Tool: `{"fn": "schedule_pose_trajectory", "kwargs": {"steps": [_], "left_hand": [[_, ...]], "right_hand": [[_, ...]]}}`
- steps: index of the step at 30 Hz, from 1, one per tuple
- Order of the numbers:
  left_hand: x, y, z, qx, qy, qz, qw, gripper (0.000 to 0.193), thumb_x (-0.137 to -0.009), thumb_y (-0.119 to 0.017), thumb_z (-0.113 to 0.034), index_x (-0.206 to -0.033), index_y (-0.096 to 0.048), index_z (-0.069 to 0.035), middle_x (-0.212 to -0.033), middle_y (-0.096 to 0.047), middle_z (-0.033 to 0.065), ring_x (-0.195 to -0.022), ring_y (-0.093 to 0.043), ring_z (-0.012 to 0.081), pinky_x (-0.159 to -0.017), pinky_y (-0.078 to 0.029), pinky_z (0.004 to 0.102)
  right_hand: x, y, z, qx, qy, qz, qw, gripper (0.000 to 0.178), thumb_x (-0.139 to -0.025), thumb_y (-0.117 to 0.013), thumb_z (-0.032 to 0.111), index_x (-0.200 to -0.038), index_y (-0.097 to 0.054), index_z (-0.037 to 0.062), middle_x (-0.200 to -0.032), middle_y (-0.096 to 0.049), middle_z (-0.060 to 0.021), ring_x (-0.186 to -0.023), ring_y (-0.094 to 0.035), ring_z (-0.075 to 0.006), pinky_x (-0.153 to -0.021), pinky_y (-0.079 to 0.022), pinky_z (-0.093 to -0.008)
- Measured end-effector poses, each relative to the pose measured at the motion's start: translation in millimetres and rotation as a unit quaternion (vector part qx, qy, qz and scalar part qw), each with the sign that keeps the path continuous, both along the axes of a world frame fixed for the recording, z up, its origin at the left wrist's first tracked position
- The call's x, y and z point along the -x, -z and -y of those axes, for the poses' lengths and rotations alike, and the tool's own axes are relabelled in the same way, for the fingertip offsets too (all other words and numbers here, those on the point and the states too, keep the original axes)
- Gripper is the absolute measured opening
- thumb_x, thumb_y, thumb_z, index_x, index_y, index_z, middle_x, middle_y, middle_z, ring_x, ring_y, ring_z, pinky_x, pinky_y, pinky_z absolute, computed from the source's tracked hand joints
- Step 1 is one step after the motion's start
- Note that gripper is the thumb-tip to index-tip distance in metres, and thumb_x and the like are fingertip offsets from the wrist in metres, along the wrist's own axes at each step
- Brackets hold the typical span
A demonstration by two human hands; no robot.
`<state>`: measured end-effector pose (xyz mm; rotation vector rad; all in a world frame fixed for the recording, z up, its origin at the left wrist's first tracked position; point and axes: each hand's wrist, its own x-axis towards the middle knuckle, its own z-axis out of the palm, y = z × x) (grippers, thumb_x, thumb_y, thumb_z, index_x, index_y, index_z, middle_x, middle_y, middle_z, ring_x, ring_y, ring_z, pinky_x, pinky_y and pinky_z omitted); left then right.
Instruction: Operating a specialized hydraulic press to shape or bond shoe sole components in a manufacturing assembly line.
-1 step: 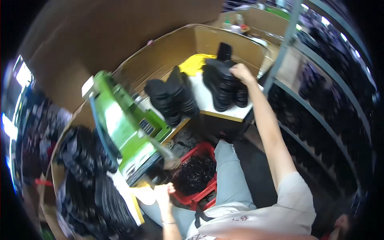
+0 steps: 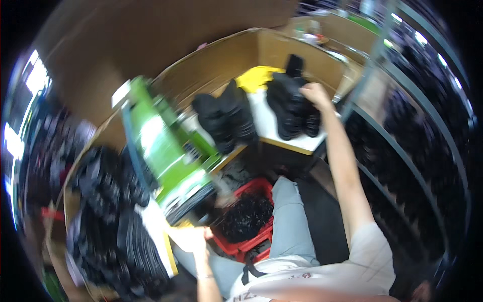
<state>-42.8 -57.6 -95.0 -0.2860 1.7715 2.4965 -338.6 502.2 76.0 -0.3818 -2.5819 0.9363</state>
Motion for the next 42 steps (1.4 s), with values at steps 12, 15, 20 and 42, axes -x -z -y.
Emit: {"fn": "schedule_pose_trajectory", "kwargs": {"steps": [12, 15, 20, 42], "left_hand": [[191.0, -115.0, 65.9, 0.525, -0.345, -0.154, 0.762, 0.045, -0.077, -0.07, -0.016, -0.115, -0.052, -0.001, -0.114, -0.049, 0.0175, -0.107, -0.05, 0.0317, -0.093, -0.041, 0.039], [221.7, -122.6, 41.1, 0.605, -0.309, -0.06, 0.732, 0.061, -0.074, -0.073, -0.026, -0.125, -0.047, -0.003, -0.13, -0.033, 0.0215, -0.111, -0.046, 0.0395, -0.092, -0.043, 0.0438], [235.9, -117.8, 45.6, 0.569, -0.343, -0.081, 0.743, 0.049, -0.072, -0.075, -0.032, -0.109, -0.057, -0.005, -0.121, -0.041, 0.0201, -0.109, -0.047, 0.0392, -0.09, -0.043, 0.0429], [9.5, -181.6, 63.8, 0.673, -0.334, -0.297, 0.589, 0.025, -0.073, -0.064, -0.006, -0.098, -0.062, 0.0, -0.094, -0.065, 0.0105, -0.085, -0.059, 0.0285, -0.075, -0.042, 0.0386]], "right_hand": [[-177.2, 19.7, 111.2, 0.045, -0.156, -0.092, 0.982, 0.016, -0.086, -0.061, 0.011, -0.099, -0.062, 0.0013, -0.082, -0.058, -0.0022, -0.068, -0.049, -0.0093, -0.062, -0.041, -0.0232], [-213.1, 50.5, 138.1, 0.069, -0.154, -0.016, 0.986, 0.017, -0.08, -0.064, 0.007, -0.096, -0.063, 0.0003, -0.085, -0.06, -0.007, -0.065, -0.053, -0.014, -0.06, -0.043, -0.0252], [-243.0, 86.8, 174.6, 0.128, -0.212, 0.046, 0.968, 0.022, -0.078, -0.066, 0.005, -0.098, -0.063, -0.0008, -0.087, -0.061, -0.0096, -0.064, -0.058, -0.0151, -0.057, -0.046, -0.0266], [-299.2, 124.9, 269.2, 0.436, -0.321, 0.27, 0.796, 0.024, -0.09, -0.059, 0.014, -0.109, -0.06, 0.0007, -0.086, -0.065, -0.0097, -0.069, -0.061, -0.0116, -0.057, -0.049, -0.0233]]}}
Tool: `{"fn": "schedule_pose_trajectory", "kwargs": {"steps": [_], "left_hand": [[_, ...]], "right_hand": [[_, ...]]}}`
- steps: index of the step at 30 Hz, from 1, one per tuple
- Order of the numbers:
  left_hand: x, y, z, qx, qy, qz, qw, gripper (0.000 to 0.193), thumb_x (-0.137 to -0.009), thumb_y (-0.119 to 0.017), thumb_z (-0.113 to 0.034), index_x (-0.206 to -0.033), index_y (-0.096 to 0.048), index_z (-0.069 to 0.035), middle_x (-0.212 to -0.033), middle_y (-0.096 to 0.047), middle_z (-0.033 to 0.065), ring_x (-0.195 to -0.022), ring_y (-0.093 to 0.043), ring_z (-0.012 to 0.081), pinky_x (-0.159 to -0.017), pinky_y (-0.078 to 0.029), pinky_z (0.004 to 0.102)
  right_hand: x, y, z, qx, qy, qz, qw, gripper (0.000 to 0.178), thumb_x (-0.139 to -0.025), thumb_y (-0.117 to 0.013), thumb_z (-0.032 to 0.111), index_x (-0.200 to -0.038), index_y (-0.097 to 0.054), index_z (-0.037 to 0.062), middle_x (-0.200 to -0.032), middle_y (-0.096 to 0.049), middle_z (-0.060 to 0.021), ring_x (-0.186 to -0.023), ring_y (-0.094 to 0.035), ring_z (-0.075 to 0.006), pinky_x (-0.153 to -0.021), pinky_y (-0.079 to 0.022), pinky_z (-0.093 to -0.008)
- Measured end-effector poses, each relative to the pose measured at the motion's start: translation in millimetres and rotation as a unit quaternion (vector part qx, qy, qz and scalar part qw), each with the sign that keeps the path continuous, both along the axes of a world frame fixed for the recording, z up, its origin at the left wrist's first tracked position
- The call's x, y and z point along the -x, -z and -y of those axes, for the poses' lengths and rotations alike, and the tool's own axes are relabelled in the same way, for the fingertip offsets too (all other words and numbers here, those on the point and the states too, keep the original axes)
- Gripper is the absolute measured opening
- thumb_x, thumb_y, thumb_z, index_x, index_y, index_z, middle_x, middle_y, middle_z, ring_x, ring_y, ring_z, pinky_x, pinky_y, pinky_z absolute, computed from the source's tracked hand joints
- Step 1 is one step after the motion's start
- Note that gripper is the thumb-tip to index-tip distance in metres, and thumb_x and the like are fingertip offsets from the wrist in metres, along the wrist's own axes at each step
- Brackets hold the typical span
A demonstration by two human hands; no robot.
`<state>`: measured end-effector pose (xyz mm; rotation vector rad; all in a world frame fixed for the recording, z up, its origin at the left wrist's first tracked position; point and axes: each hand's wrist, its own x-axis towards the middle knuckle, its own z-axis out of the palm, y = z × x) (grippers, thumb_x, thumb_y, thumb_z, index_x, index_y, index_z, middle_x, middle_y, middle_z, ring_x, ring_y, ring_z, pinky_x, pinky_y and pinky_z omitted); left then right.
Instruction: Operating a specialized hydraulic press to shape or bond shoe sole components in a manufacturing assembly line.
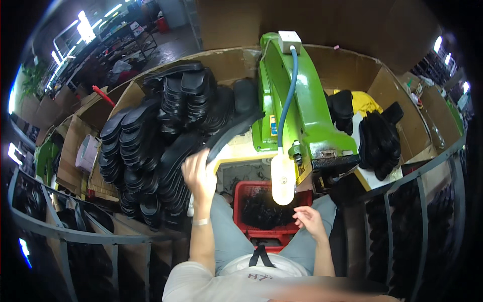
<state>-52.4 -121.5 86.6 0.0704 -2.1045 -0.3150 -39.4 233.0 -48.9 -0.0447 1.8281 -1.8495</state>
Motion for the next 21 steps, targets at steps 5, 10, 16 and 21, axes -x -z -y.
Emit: {"fn": "schedule_pose_trajectory", "kwargs": {"steps": [5, 10, 16, 21], "left_hand": [[-104.7, 25.1, -17.5, 0.046, 0.083, 0.101, 0.99, 0.025, -0.071, -0.059, 0.005, -0.094, -0.065, -0.002, -0.098, -0.066, 0.0081, -0.091, -0.061, 0.0238, -0.078, -0.043, 0.037], [-116.0, 30.0, -43.2, 0.014, 0.261, 0.194, 0.945, 0.026, -0.071, -0.061, 0.003, -0.094, -0.067, -0.007, -0.105, -0.065, 0.0071, -0.108, -0.055, 0.0253, -0.091, -0.041, 0.0402], [-75.9, 67.8, -135.0, -0.666, 0.477, 0.138, 0.558, 0.092, -0.07, -0.073, -0.018, -0.142, -0.019, 0.002, -0.142, -0.027, 0.0171, -0.131, -0.031, 0.0288, -0.107, -0.03, 0.042], [-45.6, 69.0, -191.2, -0.64, 0.398, 0.293, 0.588, 0.03, -0.085, -0.064, -0.007, -0.112, -0.058, 0.004, -0.098, -0.064, 0.0053, -0.084, -0.058, 0.0097, -0.079, -0.048, 0.024]], "right_hand": [[3.8, 6.1, 40.3, 0.322, -0.062, 0.196, 0.924, 0.054, -0.096, -0.041, 0.042, -0.128, -0.043, -0.0026, -0.108, -0.061, -0.0197, -0.086, -0.064, -0.0243, -0.07, -0.053, -0.0358], [-2.5, 4.7, 29.8, 0.313, 0.028, 0.247, 0.917, 0.037, -0.087, -0.059, 0.011, -0.119, -0.052, -0.006, -0.116, -0.058, -0.0162, -0.101, -0.06, -0.0215, -0.087, -0.05, -0.0345], [-65.7, 5.6, -20.6, 0.245, 0.141, 0.159, 0.946, 0.059, -0.071, -0.069, -0.008, -0.125, -0.045, -0.0063, -0.115, -0.059, -0.013, -0.107, -0.057, -0.0204, -0.094, -0.046, -0.0341], [-107.6, 15.0, -16.5, 0.263, 0.136, 0.19, 0.936, 0.063, -0.072, -0.067, -0.01, -0.129, -0.044, -0.0002, -0.123, -0.054, -0.0111, -0.113, -0.053, -0.0216, -0.1, -0.041, -0.0345]]}}
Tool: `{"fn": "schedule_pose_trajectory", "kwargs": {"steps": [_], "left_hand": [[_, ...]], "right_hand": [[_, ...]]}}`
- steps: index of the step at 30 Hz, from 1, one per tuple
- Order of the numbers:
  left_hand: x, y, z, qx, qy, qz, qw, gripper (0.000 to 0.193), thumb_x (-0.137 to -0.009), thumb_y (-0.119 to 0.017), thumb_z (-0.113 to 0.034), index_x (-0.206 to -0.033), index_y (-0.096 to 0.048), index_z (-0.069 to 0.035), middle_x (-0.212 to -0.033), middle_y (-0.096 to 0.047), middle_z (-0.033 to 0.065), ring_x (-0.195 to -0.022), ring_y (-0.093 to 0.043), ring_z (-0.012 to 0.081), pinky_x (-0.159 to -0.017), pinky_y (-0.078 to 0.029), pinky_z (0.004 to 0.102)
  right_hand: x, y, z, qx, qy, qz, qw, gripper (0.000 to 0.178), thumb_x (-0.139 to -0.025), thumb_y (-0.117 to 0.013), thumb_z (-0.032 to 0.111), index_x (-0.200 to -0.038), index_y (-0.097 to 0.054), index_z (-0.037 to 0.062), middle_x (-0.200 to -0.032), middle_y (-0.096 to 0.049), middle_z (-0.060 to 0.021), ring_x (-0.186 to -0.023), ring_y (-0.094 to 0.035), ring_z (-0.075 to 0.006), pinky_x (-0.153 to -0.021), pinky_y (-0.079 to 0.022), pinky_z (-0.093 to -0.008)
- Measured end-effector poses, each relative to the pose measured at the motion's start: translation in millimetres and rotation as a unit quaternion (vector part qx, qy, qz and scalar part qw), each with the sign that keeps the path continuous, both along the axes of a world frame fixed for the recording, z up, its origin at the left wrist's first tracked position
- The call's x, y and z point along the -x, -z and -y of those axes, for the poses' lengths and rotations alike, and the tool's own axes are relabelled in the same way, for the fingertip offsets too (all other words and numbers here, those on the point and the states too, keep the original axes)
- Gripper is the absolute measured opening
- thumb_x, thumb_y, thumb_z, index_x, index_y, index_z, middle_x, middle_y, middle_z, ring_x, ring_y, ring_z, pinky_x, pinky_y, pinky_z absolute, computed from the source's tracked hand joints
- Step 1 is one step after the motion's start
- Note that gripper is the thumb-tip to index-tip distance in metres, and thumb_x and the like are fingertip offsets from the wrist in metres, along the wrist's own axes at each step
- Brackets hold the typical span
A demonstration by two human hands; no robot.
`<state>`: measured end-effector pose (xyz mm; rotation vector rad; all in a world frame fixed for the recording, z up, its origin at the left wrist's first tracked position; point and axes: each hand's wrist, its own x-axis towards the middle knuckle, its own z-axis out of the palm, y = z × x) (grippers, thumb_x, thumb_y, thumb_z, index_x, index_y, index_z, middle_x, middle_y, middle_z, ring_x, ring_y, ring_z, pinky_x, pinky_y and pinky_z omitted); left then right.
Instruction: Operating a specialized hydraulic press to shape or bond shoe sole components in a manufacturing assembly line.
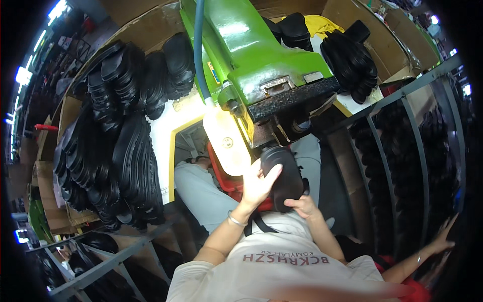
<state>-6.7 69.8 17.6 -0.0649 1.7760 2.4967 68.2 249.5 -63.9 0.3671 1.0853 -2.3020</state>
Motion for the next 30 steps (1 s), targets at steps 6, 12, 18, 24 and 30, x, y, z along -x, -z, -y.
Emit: {"fn": "schedule_pose_trajectory", "kwargs": {"steps": [6, 12, 18, 24, 30], "left_hand": [[33.3, -23.6, 3.0, 0.145, -0.019, -0.042, 0.988, 0.013, -0.084, -0.067, -0.01, -0.082, -0.067, 0.002, -0.07, -0.063, -0.0012, -0.062, -0.053, 0.0027, -0.055, -0.042, 0.0185], [22.9, -4.2, 9.7, 0.253, -0.076, -0.096, 0.96, 0.009, -0.08, -0.069, -0.001, -0.085, -0.064, 0.004, -0.074, -0.062, 0.0006, -0.064, -0.054, 0.0038, -0.056, -0.043, 0.0177], [16.1, 9.3, 15.2, 0.291, -0.108, -0.112, 0.944, 0.008, -0.079, -0.068, 0.0, -0.076, -0.061, 0.001, -0.07, -0.06, -0.0005, -0.061, -0.051, 0.0031, -0.055, -0.041, 0.0188], [14.5, -8.9, 49.1, 0.246, -0.071, -0.127, 0.958, 0.008, -0.078, -0.067, 0.0, -0.085, -0.062, -0.001, -0.09, -0.057, 0.0037, -0.08, -0.053, 0.0091, -0.065, -0.042, 0.023], [0.3, -23.0, 89.1, 0.011, -0.127, -0.051, 0.991, 0.022, -0.077, -0.066, 0.0, -0.098, -0.061, 0.008, -0.089, -0.065, 0.0098, -0.079, -0.062, 0.0146, -0.074, -0.049, 0.0259]], "right_hand": [[2.8, -4.2, 25.8, 0.043, -0.049, 0.103, 0.993, 0.061, -0.077, -0.062, -0.011, -0.133, -0.04, -0.0004, -0.13, -0.048, -0.0116, -0.121, -0.047, -0.023, -0.104, -0.037, -0.0346], [0.4, -22.8, -14.7, 0.025, 0.097, -0.014, 0.995, 0.068, -0.065, -0.061, -0.009, -0.13, -0.042, -0.0029, -0.124, -0.053, -0.0163, -0.116, -0.052, -0.0282, -0.101, -0.04, -0.0392], [53.1, -59.8, -48.6, -0.048, 0.281, -0.096, 0.954, 0.059, -0.071, -0.058, -0.005, -0.128, -0.044, -0.0041, -0.12, -0.054, -0.0157, -0.111, -0.054, -0.0284, -0.098, -0.042, -0.0388], [120.2, -86.5, -44.5, -0.081, 0.258, -0.142, 0.952, 0.042, -0.074, -0.062, -0.005, -0.113, -0.051, -0.0007, -0.102, -0.06, -0.0118, -0.094, -0.06, -0.0213, -0.086, -0.049, -0.0325], [123.5, -92.6, 7.4, -0.053, 0.215, -0.126, 0.967, 0.04, -0.07, -0.065, -0.009, -0.105, -0.052, 0.007, -0.095, -0.059, -0.0081, -0.085, -0.061, -0.0174, -0.077, -0.053, -0.03]]}}
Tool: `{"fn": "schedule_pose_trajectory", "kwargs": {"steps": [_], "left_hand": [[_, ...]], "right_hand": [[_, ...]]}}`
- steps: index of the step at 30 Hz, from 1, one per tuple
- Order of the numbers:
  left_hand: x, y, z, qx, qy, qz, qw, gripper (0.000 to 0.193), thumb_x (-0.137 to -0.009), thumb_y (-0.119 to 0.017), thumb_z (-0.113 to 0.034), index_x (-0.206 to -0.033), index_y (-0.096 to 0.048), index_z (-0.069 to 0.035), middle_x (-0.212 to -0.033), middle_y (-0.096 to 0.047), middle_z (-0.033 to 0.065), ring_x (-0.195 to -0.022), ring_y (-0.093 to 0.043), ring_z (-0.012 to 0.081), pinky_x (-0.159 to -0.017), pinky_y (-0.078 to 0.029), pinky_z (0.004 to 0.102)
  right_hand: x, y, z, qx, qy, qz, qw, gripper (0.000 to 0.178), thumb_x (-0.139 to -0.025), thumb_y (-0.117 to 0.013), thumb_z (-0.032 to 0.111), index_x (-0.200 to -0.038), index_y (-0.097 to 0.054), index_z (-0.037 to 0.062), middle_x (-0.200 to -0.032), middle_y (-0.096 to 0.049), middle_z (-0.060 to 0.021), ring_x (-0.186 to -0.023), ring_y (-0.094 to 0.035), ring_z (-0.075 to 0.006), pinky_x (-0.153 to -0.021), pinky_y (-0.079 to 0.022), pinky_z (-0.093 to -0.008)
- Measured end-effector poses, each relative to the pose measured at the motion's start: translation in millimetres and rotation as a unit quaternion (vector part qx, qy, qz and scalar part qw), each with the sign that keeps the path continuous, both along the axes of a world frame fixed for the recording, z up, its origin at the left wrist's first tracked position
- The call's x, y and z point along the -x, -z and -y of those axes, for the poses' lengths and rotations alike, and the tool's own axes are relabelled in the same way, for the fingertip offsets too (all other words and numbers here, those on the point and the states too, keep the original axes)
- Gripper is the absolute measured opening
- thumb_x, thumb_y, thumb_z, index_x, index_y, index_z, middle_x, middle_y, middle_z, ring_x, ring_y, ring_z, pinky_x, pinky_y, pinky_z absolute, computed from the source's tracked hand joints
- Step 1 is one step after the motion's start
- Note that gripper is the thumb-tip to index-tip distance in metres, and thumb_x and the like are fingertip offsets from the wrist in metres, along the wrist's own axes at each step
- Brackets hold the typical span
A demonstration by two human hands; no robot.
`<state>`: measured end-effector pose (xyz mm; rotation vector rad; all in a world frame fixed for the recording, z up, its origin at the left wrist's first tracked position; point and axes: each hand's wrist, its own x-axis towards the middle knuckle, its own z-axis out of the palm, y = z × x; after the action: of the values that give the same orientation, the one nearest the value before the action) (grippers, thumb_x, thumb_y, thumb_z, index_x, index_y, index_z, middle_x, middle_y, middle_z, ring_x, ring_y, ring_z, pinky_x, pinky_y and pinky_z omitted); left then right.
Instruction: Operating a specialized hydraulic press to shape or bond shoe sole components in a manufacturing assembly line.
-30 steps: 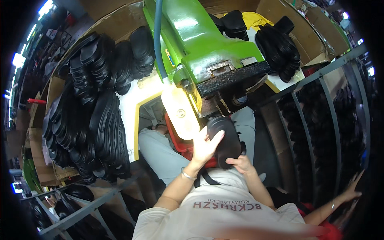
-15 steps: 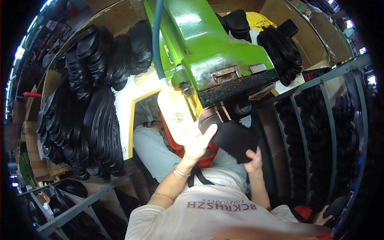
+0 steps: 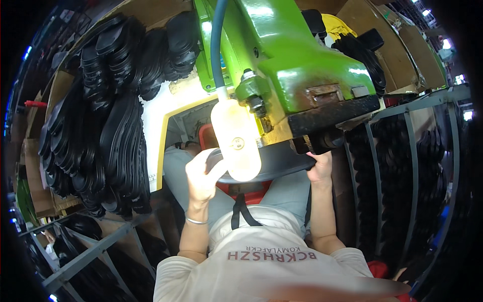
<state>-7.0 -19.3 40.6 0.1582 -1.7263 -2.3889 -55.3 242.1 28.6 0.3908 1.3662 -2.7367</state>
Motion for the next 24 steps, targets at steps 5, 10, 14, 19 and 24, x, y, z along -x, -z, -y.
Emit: {"fn": "schedule_pose_trajectory", "kwargs": {"steps": [5, 10, 14, 19, 24], "left_hand": [[-34.3, 17.9, 34.0, -0.04, -0.02, 0.095, 0.995, 0.023, -0.076, -0.065, 0.002, -0.098, -0.06, 0.009, -0.09, -0.065, 0.01, -0.078, -0.06, 0.014, -0.074, -0.047, 0.0246], [-70.3, 48.6, 57.8, -0.042, 0.091, 0.148, 0.984, 0.017, -0.077, -0.067, 0.0, -0.092, -0.062, 0.008, -0.082, -0.064, 0.0052, -0.071, -0.056, 0.0085, -0.065, -0.044, 0.0209], [-40.8, 34.8, 32.6, 0.178, 0.222, 0.104, 0.953, 0.027, -0.077, -0.071, -0.004, -0.1, -0.063, 0.006, -0.083, -0.065, 0.0022, -0.071, -0.054, 0.0048, -0.064, -0.045, 0.0211], [21.8, 13.4, -31.8, 0.237, 0.168, 0.052, 0.956, 0.028, -0.082, -0.067, -0.007, -0.108, -0.061, 0.003, -0.095, -0.066, 0.0048, -0.086, -0.061, 0.0137, -0.08, -0.048, 0.0257], [12.7, 33.3, -53.0, 0.239, 0.039, -0.037, 0.97, 0.023, -0.082, -0.067, -0.004, -0.103, -0.062, 0.004, -0.09, -0.066, 0.0048, -0.08, -0.061, 0.0117, -0.074, -0.049, 0.0237]], "right_hand": [[-1.8, -1.1, 26.4, -0.024, -0.067, -0.013, 0.997, 0.04, -0.067, -0.066, -0.01, -0.102, -0.054, 0.0052, -0.094, -0.06, -0.0056, -0.083, -0.06, -0.0145, -0.076, -0.051, -0.0278], [9.9, -24.8, 49.2, -0.131, -0.148, -0.054, 0.979, 0.041, -0.061, -0.071, -0.01, -0.098, -0.059, 0.0007, -0.094, -0.063, -0.0057, -0.084, -0.06, -0.0137, -0.077, -0.048, -0.0249], [14.8, -27.3, 58.8, -0.124, -0.18, -0.097, 0.971, 0.039, -0.062, -0.074, -0.008, -0.098, -0.061, -0.0002, -0.091, -0.064, -0.0044, -0.08, -0.06, -0.0115, -0.074, -0.048, -0.0243], [6.7, -22.2, 64.5, -0.204, -0.102, -0.156, 0.961, 0.033, -0.07, -0.074, 0.001, -0.1, -0.06, -0.0012, -0.092, -0.065, -0.0047, -0.083, -0.06, -0.0114, -0.077, -0.048, -0.0259], [-57.6, 8.6, 32.4, -0.187, -0.236, -0.03, 0.953, 0.044, -0.078, -0.071, 0.01, -0.115, -0.053, -0.004, -0.105, -0.062, -0.0082, -0.094, -0.059, -0.0139, -0.084, -0.047, -0.0288]]}}
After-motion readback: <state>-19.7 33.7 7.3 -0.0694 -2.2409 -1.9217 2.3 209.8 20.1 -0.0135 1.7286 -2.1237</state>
